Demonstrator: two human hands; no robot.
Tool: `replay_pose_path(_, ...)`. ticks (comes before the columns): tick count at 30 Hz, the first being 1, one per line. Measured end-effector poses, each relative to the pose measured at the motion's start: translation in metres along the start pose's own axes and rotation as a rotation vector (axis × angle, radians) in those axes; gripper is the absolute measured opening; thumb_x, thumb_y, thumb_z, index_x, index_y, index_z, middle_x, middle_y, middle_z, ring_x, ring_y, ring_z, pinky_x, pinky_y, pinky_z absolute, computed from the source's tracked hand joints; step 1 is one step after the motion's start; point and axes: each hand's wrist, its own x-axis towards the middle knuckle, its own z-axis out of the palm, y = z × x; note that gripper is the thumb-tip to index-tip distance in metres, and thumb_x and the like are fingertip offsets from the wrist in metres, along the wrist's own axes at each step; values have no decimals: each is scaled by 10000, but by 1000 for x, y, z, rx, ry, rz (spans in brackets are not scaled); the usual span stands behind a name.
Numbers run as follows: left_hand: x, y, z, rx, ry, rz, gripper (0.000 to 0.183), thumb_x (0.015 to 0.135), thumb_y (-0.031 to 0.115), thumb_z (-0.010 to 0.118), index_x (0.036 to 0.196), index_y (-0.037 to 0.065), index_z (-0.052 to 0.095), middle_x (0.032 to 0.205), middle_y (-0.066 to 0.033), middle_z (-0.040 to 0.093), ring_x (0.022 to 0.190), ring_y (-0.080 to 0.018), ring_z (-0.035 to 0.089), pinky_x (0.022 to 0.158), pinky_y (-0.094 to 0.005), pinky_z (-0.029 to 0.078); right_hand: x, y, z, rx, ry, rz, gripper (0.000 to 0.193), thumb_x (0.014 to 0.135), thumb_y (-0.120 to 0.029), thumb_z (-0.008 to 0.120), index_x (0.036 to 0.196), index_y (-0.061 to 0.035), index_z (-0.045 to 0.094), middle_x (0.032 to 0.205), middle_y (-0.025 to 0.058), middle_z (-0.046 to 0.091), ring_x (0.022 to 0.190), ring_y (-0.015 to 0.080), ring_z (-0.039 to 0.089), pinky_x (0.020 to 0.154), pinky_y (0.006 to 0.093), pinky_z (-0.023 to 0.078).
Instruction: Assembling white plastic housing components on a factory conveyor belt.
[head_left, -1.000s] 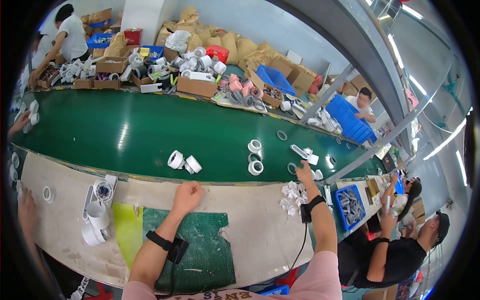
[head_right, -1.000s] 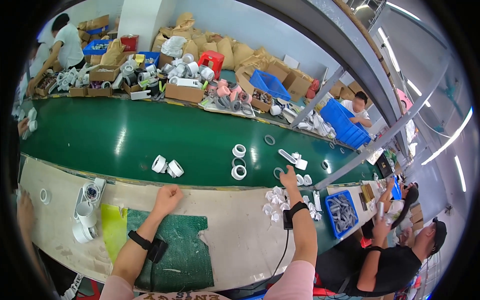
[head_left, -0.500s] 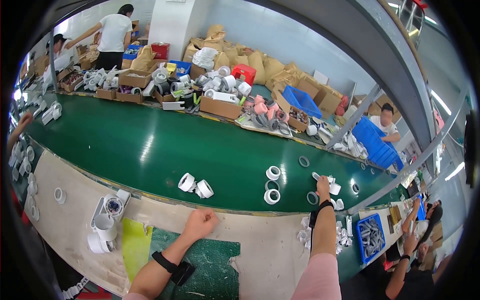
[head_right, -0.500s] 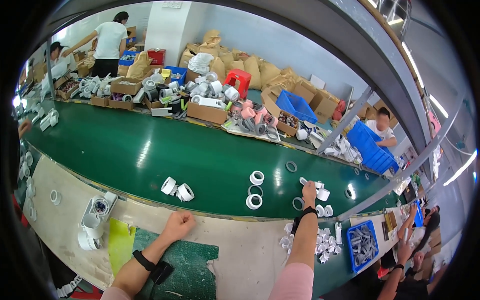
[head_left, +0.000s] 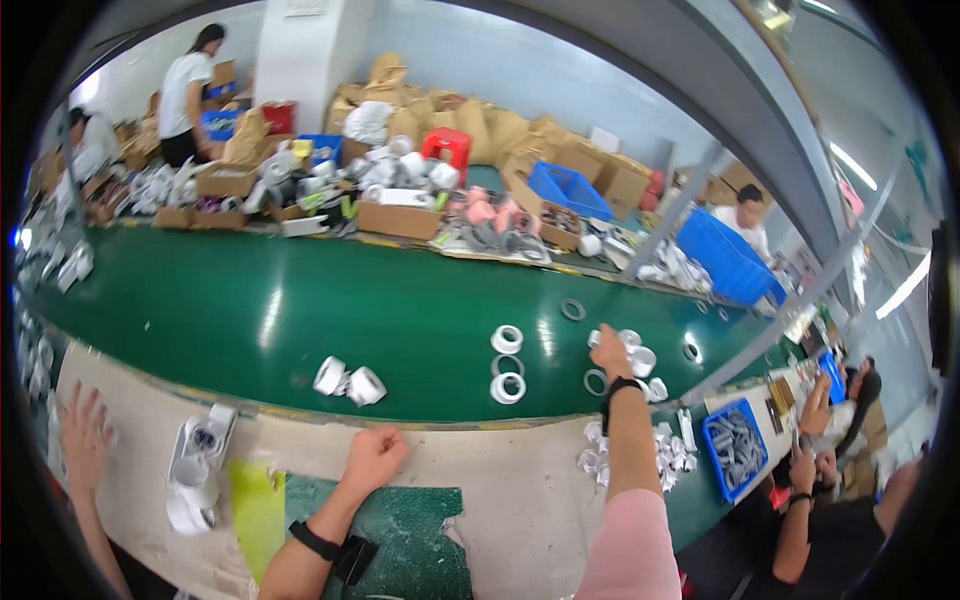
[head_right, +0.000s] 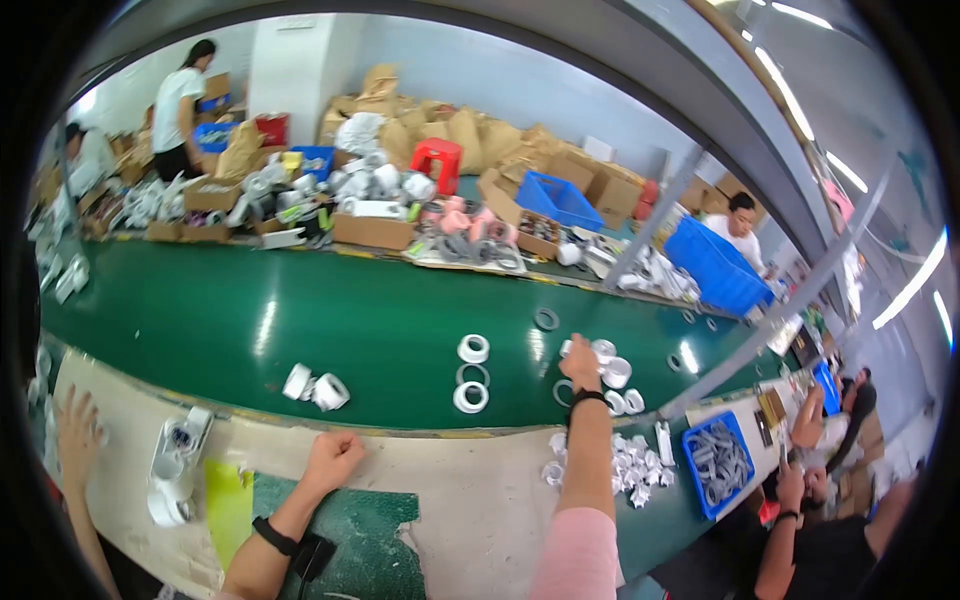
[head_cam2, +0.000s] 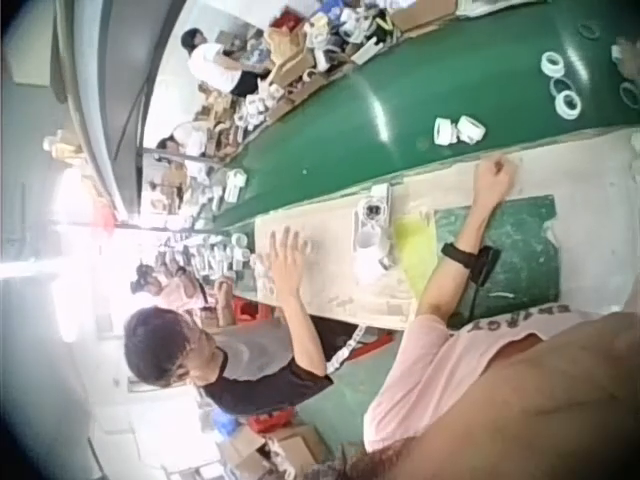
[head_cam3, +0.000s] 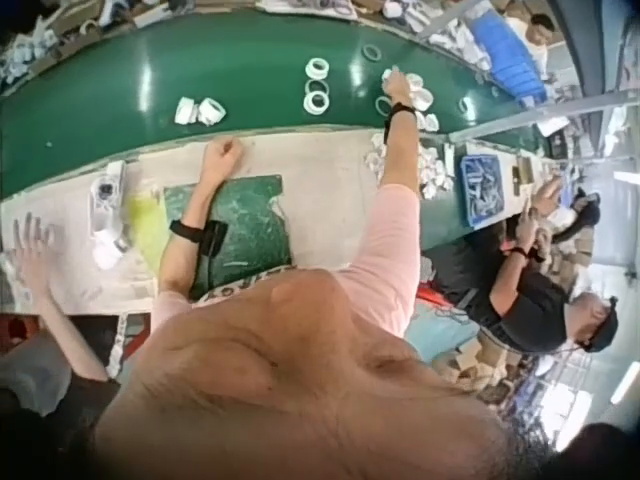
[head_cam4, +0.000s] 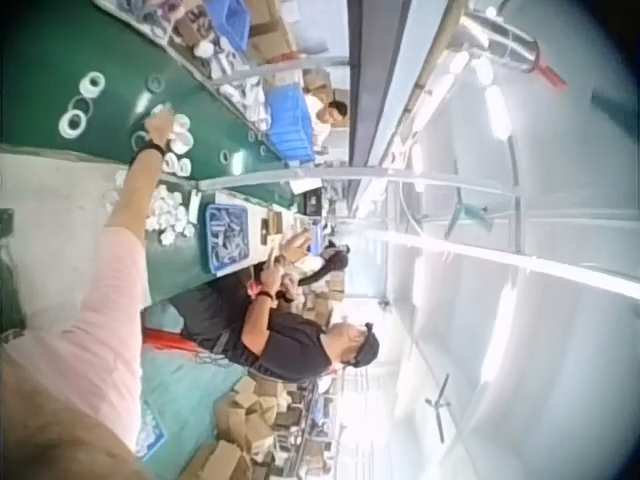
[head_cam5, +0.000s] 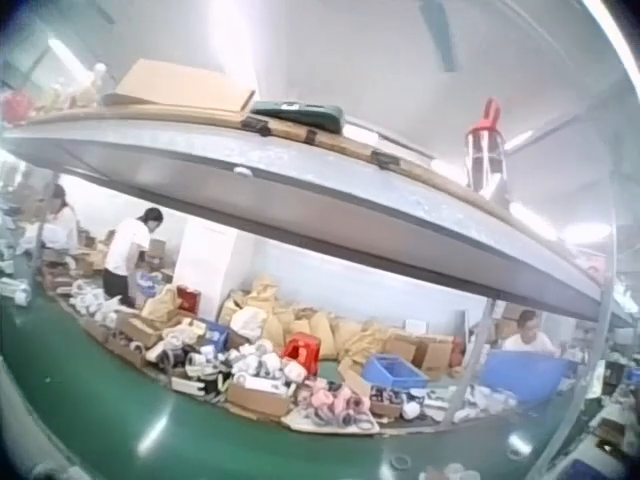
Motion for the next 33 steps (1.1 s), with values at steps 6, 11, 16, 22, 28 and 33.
replay_pose_path(6,0,-14,-5,-104,29,-41,155,736,83,548,600,10,530,517,37,466,492,-33,404,431,-230,307,8,-28,20,-199,-7,-47,310,668,-17,627,965,-8,539,1038,223,526,888,369,596,737,422,520)
replay_pose_path(11,5,0,1,-207,-16,-129,163,764,73,533,611,17,532,515,40,459,470,-24,394,421,-209,290,-14,-40,-50,-241,47,-211,298,719,-10,603,1011,-17,543,1008,162,539,835,302,630,688,377,538)
replay_pose_path(16,2,-1,-5,-200,-31,-119,148,795,87,531,663,22,541,534,36,487,458,-33,414,416,-198,299,-119,-114,-142,152,163,-668,535,642,87,544,1155,-10,430,1167,172,500,755,354,612,638,417,520)
replay_pose_path(22,-36,78,26,-484,-241,-94,392,833,178,600,1178,27,491,1036,-63,551,818,-109,545,597,-217,429,-300,-162,-175,149,-40,-1116,382,798,-38,491,1175,11,468,1151,156,502,782,273,615,632,348,512)
replay_pose_path(28,-65,77,60,48,-521,560,675,710,248,720,1278,35,424,1212,-148,469,1089,-323,466,905,-396,407,-385,-163,-136,149,-393,-1047,466,794,-47,511,1252,-90,439,1239,105,462,833,250,604,642,342,490)
replay_pose_path(33,-76,90,60,157,-473,526,621,675,189,718,1227,40,476,1172,-179,468,995,-357,523,854,-400,438,-386,-127,-119,711,-392,-575,458,780,-13,545,1219,-137,508,1149,92,568,827,242,622,697,343,492)
